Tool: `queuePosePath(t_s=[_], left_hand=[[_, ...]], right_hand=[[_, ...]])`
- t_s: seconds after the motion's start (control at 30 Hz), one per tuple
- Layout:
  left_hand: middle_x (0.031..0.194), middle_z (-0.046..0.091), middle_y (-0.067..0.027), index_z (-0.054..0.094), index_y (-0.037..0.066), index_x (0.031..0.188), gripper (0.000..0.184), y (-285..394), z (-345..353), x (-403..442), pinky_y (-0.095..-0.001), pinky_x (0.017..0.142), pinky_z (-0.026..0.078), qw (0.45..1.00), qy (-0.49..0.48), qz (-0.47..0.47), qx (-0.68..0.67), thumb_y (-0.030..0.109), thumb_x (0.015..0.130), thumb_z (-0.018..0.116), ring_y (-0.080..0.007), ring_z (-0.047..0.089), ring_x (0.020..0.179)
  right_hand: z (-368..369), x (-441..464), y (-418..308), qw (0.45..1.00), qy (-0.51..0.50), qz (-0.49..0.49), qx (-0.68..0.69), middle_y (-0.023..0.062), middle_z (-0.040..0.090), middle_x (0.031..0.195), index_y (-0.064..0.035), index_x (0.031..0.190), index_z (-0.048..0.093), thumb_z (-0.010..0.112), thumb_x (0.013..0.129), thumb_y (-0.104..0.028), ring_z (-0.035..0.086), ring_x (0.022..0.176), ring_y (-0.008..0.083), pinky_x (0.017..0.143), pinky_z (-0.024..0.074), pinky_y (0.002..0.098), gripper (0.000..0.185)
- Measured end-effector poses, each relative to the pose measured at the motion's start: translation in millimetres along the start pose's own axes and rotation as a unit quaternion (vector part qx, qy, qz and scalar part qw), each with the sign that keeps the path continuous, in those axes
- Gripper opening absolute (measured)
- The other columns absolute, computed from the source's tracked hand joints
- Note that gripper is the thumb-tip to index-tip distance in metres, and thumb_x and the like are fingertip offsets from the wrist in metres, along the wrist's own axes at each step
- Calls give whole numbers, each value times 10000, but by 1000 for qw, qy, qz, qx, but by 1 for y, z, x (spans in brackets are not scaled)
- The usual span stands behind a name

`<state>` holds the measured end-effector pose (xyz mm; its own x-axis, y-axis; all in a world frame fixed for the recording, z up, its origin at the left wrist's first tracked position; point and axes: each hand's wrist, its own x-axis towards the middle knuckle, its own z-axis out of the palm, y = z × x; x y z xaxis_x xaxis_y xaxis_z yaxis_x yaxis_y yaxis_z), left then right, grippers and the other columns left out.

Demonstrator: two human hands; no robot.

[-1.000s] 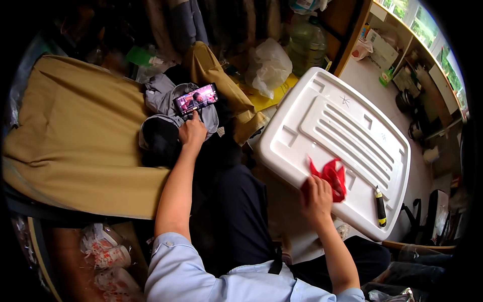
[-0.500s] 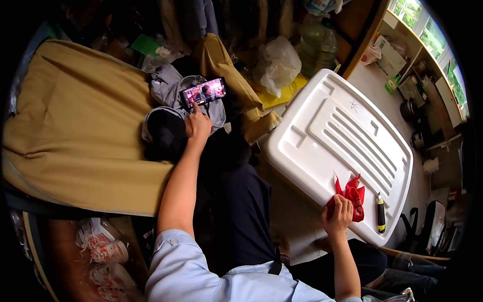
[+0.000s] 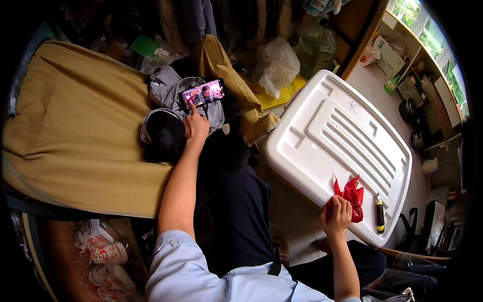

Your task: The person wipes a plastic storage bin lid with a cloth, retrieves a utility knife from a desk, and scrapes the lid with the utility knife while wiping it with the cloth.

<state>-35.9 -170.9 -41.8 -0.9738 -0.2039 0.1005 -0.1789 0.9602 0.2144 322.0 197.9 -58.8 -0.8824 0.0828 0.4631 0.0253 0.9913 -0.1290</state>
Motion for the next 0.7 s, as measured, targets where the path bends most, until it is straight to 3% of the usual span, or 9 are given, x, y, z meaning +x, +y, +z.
queuePosePath(t_s=[0.03,0.1,0.23,0.3,0.4,0.57,0.7], left_hand=[[889,700,-245,353,11,1479,689,0,1,0,-454,819,521,1000,0,0,0,205,846,543,-398,663,852],[965,688,-248,412,143,1469,656,-1,3,1,-490,790,550,1000,2,-24,-5,248,840,569,-399,681,913],[902,689,-252,435,144,1450,639,2,-3,-8,-507,759,547,999,31,2,-23,235,832,569,-411,683,865],[817,699,-227,437,72,1428,628,8,-14,-16,-504,739,549,999,22,31,-23,207,827,563,-415,688,775],[794,695,-227,483,55,1380,588,8,-15,-20,-507,711,553,998,41,53,-16,205,818,571,-418,690,754],[902,684,-264,558,96,1338,540,-4,-17,-27,-528,751,540,997,31,31,-63,211,811,541,-438,672,862],[963,680,-271,594,82,1294,497,-6,-14,-26,-529,778,535,992,19,1,-128,213,817,545,-445,662,896]], right_hand=[[0,0,0,1000,0,1,-1,174,598,1140,-4,1192,556,679,730,-177,585,1029,372,927,445,486,508],[1,-2,-1,1000,2,4,-2,175,595,1144,-5,1193,554,680,734,-178,579,1041,373,932,441,487,506],[15,11,-11,1000,-24,-1,4,183,581,1173,-14,1214,536,687,778,-206,552,1092,379,965,421,493,499],[22,39,-33,998,-43,-22,27,175,580,1149,-9,1227,526,676,814,-208,552,1071,358,947,434,474,483],[37,74,-63,996,-58,-44,52,163,565,1133,2,1235,521,676,828,-223,546,1042,332,913,449,445,490],[26,65,-61,996,-49,-41,61,164,548,1088,12,1239,512,678,825,-229,537,999,344,874,448,449,507],[5,25,-20,999,-42,-24,17,167,547,1053,7,1230,517,705,811,-261,540,950,343,850,443,466,532]])
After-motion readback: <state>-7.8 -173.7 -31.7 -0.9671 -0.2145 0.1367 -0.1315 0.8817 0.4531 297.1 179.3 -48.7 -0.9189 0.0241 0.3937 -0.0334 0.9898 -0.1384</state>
